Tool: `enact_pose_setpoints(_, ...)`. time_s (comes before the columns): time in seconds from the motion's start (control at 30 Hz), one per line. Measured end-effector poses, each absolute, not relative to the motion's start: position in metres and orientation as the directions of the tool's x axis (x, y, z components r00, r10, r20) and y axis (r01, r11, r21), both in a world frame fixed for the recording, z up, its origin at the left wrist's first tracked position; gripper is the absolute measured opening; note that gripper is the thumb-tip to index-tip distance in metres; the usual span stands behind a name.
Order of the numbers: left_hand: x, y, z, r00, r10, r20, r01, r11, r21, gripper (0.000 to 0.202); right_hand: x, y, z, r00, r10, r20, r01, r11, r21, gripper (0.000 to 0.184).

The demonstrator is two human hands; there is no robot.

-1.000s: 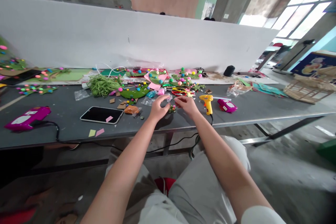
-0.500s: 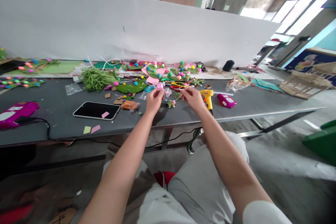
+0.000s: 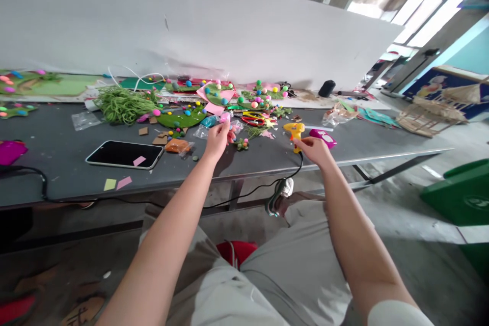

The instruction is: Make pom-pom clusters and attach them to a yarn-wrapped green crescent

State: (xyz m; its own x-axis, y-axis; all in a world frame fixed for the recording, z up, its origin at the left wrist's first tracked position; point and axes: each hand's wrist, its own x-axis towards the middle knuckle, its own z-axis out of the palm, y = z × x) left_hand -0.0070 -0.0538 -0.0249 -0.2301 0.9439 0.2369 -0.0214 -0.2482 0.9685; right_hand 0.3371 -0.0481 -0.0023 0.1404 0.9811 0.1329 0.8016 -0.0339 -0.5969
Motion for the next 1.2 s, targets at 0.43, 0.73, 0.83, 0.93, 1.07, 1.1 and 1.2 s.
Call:
enact_pose_setpoints(0.43,-0.011,-0.056,-0.029,-0.286,0.934,0.213,0.050,-0.208,0.977,0.057,0.276,-0.026,0.007,0.084,0.992,0.095,0.495,0.041,-0.868,0.026)
enact_pose_setpoints(0.73,-0.013,-0.058,-0.029,-0.255,0.938,0.237,0.150,-0.203,0.967,0.019,0.243,-0.049,0.023,-0.339,0.936,-0.099,0.337,0.022,-0.941,0.046)
enact_pose_setpoints(0.83,-0.013,-0.060,-0.031,-0.224,0.947,0.230,0.176,-0.192,0.965,0.020,0.235,-0.049,0.029,-0.387,0.919,-0.081,0.473,0.122,-0.872,0.048)
enact_pose_setpoints(0.93,-0.011,-0.065,-0.033,-0.213,0.947,0.240,0.217,-0.194,0.957,0.023,0.229,-0.049,0.042,-0.401,0.914,-0.058,0.607,0.218,-0.764,0.045)
enact_pose_setpoints(1.07,-0.009,-0.070,-0.035,-0.252,0.928,0.273,0.299,-0.194,0.935,0.025,0.221,-0.048,0.059,-0.437,0.897,-0.062,0.681,0.285,-0.674,0.046)
enact_pose_setpoints(1.1,-0.009,-0.070,-0.035,-0.262,0.923,0.282,0.318,-0.194,0.928,0.025,0.219,-0.047,0.062,-0.450,0.890,-0.071,0.698,0.301,-0.650,0.046)
enact_pose_setpoints(1.2,-0.009,-0.069,-0.036,-0.279,0.912,0.300,0.352,-0.194,0.916,0.019,0.213,-0.043,0.068,-0.453,0.883,-0.123,0.751,0.304,-0.586,0.043)
